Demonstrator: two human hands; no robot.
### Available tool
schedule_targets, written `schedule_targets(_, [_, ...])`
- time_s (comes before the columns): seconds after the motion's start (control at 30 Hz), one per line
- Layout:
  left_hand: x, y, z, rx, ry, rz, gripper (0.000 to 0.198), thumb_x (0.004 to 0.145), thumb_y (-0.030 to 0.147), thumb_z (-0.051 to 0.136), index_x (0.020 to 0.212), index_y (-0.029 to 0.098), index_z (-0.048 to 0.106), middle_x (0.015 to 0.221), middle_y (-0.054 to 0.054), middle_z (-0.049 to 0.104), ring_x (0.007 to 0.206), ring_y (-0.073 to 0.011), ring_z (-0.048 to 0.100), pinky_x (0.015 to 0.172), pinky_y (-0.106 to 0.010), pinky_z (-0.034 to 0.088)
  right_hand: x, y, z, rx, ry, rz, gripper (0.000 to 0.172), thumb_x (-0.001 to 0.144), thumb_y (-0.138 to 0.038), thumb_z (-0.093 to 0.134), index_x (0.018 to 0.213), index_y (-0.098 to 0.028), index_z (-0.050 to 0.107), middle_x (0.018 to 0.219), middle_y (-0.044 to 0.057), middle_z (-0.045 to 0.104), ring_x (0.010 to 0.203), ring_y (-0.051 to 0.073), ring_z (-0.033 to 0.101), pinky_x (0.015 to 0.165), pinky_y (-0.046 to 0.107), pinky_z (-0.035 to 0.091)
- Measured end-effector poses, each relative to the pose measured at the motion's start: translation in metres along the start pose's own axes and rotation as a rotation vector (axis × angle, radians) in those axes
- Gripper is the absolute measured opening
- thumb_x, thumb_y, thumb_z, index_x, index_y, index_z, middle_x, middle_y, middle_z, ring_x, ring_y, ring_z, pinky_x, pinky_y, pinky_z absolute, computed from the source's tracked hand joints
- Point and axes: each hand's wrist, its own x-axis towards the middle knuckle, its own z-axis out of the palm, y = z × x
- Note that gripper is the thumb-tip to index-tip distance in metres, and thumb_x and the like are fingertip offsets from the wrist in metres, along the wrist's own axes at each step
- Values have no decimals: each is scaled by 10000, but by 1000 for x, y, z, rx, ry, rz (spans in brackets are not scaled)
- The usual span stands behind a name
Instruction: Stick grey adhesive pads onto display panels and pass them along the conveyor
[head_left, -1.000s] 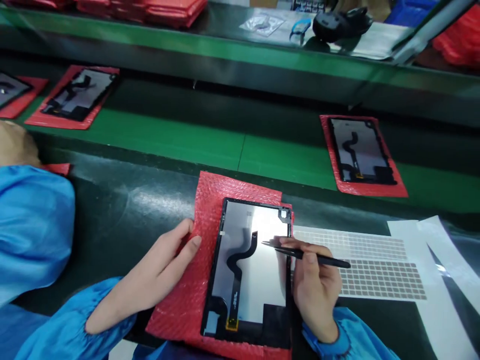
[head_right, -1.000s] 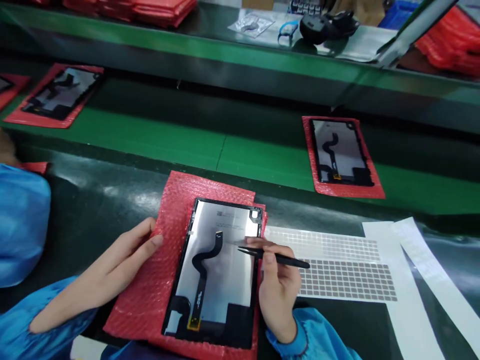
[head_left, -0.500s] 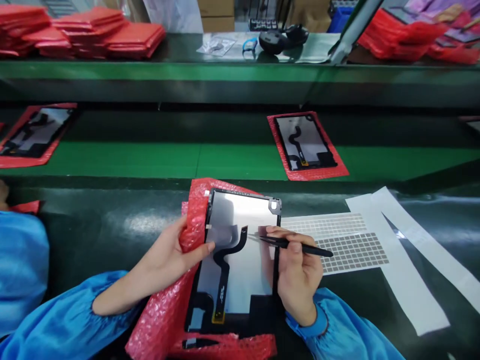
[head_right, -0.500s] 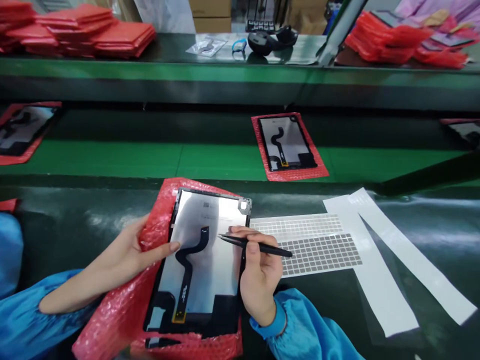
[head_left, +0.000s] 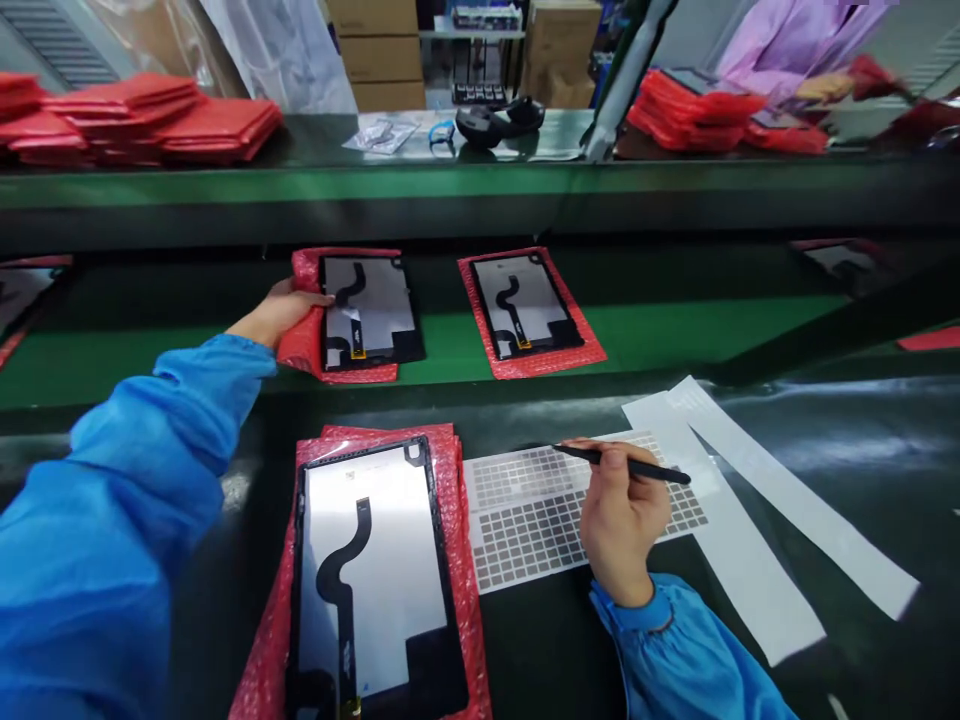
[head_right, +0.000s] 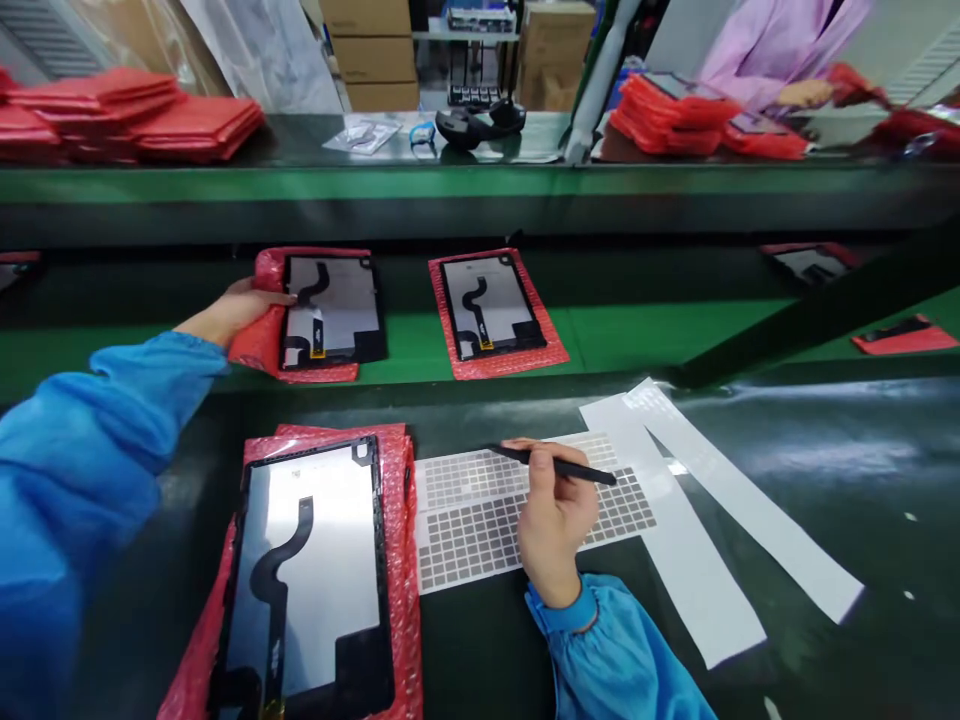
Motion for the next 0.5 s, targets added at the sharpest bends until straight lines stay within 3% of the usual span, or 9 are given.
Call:
schedule_targets(0.1, [5, 7, 2, 137, 67, 73, 384, 980, 390, 676, 1280, 154, 632, 1268, -85, 650, 1084, -233, 669, 924, -428, 591, -4, -4, -1, -33, -44, 20, 151, 976, -359, 696, 897, -232, 674, 841, 14, 792, 821, 214, 775, 857, 423, 605])
schedule_targets(0.17, [4, 14, 18, 218, 92, 135, 436, 986, 387, 665, 1356, 168, 593, 1367, -107, 602, 1158, -249, 645, 977, -461, 572, -6, -7, -1, -46, -63, 34, 151, 974, -363, 697, 901, -232, 676, 834, 15, 793, 837, 222, 781, 852, 421, 609])
schedule_targets(0.23, [3, 20, 48, 292, 46, 153, 425, 989, 388, 659, 1347, 167, 601, 1375, -114, 599, 1167, -250, 643, 985, -470, 568, -7, -8, -1, -54, -69, 41, 158, 970, -372, 701, 904, -231, 675, 821, 14, 792, 832, 226, 784, 841, 416, 612])
schedule_targets(0.4, [-5, 25, 147, 369, -231, 24, 345, 980, 393, 681, 1206, 134, 661, 1175, -98, 686, 1000, -211, 691, 867, -401, 604, -6, -9, -1, -68, -72, 44, 178, 959, -385, 717, 898, -224, 675, 799, 12, 793, 801, 224, 786, 811, 398, 614])
schedule_targets(0.5, [-10, 30, 176, 306, -302, -37, 362, 983, 386, 678, 1242, 134, 645, 1196, -105, 677, 1004, -208, 689, 859, -398, 607, -7, -9, -1, -71, -79, 51, 184, 963, -389, 712, 899, -222, 671, 793, 11, 793, 799, 221, 787, 808, 396, 616])
